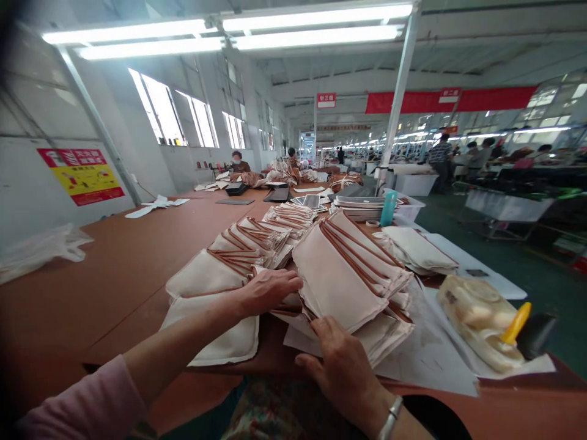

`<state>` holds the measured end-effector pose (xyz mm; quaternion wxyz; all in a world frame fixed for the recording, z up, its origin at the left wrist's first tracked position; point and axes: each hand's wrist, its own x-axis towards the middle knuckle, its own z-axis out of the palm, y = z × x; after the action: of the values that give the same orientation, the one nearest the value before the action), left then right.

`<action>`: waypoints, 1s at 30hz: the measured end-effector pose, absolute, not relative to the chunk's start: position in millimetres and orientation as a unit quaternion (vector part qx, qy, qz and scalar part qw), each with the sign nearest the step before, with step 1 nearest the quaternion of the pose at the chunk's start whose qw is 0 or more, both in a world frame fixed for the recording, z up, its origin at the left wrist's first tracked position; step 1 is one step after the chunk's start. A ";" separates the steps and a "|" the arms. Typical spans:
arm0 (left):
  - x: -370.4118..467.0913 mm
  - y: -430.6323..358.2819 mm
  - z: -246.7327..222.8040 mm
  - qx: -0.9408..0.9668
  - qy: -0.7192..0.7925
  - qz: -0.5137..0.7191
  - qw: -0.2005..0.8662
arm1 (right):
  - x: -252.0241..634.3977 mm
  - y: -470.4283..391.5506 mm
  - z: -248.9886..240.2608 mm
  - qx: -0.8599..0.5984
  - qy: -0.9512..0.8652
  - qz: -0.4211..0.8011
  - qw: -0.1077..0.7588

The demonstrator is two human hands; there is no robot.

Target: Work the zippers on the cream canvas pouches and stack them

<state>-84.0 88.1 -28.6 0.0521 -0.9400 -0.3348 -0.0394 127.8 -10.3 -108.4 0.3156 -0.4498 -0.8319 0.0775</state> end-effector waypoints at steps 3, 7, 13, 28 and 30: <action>-81.9 89.7 -26.0 -0.942 -0.331 -0.027 0.051 | 114.5 0.3 -134.0 -0.485 -0.811 0.037 0.326; -84.0 89.1 -22.0 -0.931 -0.357 -0.050 0.052 | 98.9 10.8 -159.1 -0.504 -0.805 0.028 0.311; -68.0 97.1 24.5 -0.888 -0.405 -0.204 0.079 | 56.4 2.7 -181.2 -0.492 -0.817 0.099 0.282; -16.6 14.3 73.6 -0.777 -0.119 -0.255 -0.564 | 240.2 -55.9 -52.3 -0.505 -0.556 0.362 0.552; 10.2 6.0 41.3 -0.739 -0.093 -0.231 -0.626 | 226.0 -76.2 -39.0 -0.423 -0.550 0.447 0.565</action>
<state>10.2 6.0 41.3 -0.6257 -0.7393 -0.0931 -0.2307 226.0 -76.2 -39.0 0.5649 -0.4229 -0.5497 0.4470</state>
